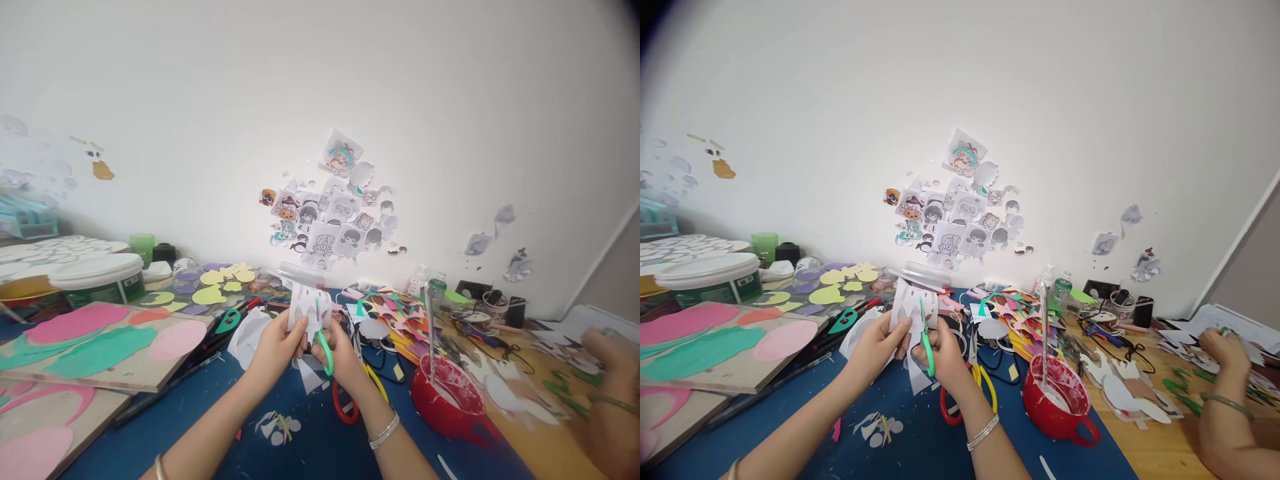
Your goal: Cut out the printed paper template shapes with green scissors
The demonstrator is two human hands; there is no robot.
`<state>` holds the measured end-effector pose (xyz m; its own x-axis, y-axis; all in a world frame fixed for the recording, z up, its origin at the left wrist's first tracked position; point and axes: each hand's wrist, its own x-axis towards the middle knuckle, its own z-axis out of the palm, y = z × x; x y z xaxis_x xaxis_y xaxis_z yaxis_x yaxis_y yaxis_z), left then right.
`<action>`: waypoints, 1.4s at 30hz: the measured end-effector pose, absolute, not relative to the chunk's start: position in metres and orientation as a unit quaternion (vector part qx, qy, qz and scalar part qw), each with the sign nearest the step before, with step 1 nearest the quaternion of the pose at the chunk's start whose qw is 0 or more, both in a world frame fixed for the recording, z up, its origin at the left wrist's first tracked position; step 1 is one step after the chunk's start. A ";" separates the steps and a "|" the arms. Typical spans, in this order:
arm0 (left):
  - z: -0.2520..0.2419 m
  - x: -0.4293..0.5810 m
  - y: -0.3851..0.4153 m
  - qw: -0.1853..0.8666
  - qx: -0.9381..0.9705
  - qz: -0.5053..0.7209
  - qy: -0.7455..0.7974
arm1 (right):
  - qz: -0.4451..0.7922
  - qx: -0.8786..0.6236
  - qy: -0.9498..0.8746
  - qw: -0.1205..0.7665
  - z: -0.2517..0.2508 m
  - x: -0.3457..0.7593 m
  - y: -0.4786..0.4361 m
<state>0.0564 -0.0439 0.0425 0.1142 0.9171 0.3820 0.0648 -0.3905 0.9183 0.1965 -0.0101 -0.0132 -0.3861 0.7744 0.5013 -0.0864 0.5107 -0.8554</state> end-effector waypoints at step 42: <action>0.053 0.034 -0.041 0.358 0.688 0.475 0.415 | 0.442 -0.292 -0.720 0.448 -0.011 0.209 -0.011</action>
<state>0.0342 -0.0409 0.0533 0.2043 0.9119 0.3559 0.2316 -0.3983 0.8876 0.2092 -0.0109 -0.0110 -0.4269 0.8172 0.3873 0.0251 0.4388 -0.8982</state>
